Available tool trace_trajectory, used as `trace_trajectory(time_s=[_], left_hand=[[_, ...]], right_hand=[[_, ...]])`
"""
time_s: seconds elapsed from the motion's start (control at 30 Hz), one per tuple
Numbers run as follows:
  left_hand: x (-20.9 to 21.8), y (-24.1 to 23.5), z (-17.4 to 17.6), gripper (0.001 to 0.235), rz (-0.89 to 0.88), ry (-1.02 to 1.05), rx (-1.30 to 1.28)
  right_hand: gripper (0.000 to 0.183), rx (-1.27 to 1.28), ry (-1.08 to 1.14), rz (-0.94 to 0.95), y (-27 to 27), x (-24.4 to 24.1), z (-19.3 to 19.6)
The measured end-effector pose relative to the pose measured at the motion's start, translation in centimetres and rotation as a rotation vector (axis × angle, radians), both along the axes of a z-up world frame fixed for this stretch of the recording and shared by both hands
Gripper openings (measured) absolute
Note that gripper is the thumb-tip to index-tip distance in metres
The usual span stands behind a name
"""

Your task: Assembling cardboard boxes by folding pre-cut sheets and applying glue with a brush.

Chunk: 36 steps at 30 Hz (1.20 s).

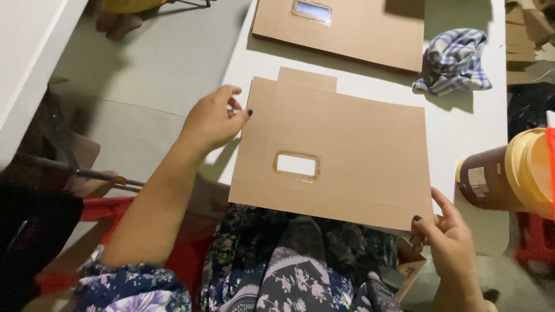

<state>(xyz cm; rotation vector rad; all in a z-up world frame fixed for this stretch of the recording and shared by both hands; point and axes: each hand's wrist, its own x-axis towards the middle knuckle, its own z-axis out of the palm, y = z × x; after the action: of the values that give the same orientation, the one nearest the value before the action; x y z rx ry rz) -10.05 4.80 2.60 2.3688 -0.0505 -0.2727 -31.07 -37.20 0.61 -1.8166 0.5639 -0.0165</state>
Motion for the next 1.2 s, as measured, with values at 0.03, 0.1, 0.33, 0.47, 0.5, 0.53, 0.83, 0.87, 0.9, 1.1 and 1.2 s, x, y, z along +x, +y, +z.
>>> trace_trajectory(time_s=[0.03, 0.1, 0.33, 0.47, 0.5, 0.53, 0.83, 0.87, 0.9, 1.1, 1.2], left_hand=[[2.7, -0.4, -1.6, 0.053, 0.000, -0.002, -0.001], [7.6, -0.9, -5.1, 0.058, -0.011, -0.444, 0.087], [18.4, -5.3, -6.3, 0.050, 0.234, -0.275, 0.105], [19.0, -6.5, -7.2, 0.052, 0.255, -0.274, 0.109], [18.9, -6.5, -7.6, 0.049, 0.275, -0.342, 0.104], [19.2, -6.5, -8.1, 0.049, 0.261, -0.339, 0.105], [17.8, -6.6, -4.1, 0.080, -0.086, -0.289, 0.380], [19.1, -5.8, -5.4, 0.070, -0.147, -0.381, 0.392], [20.4, -5.1, -6.6, 0.061, -0.208, -0.472, 0.402], [21.5, -1.4, -5.5, 0.026, -0.387, -0.703, 0.548], [23.4, -0.3, -7.4, 0.015, -0.363, -0.832, 0.620]], right_hand=[[0.081, -0.001, -0.002, 0.000, 0.2, 0.0, 0.0], [0.077, -0.032, 0.005, -0.022, 0.5, 0.1, -0.1], [0.065, -0.073, -0.003, -0.135, 2.8, 0.8, 1.6], [0.065, -0.052, 0.071, -0.208, 3.4, 1.0, 2.6], [0.065, -0.053, 0.078, -0.183, 3.4, 1.0, 2.7], [0.065, -0.050, 0.082, -0.197, 3.5, 1.1, 2.8], [0.062, -0.052, 0.028, -0.186, 2.3, 0.8, 0.9], [0.061, -0.041, 0.007, -0.163, 2.1, 0.6, 0.8], [0.061, -0.030, -0.013, -0.141, 2.0, 0.5, 0.6], [0.062, 0.009, -0.039, -0.106, 1.5, 0.4, 0.3], [0.062, -0.004, -0.030, -0.110, 1.5, 0.5, 0.6]])
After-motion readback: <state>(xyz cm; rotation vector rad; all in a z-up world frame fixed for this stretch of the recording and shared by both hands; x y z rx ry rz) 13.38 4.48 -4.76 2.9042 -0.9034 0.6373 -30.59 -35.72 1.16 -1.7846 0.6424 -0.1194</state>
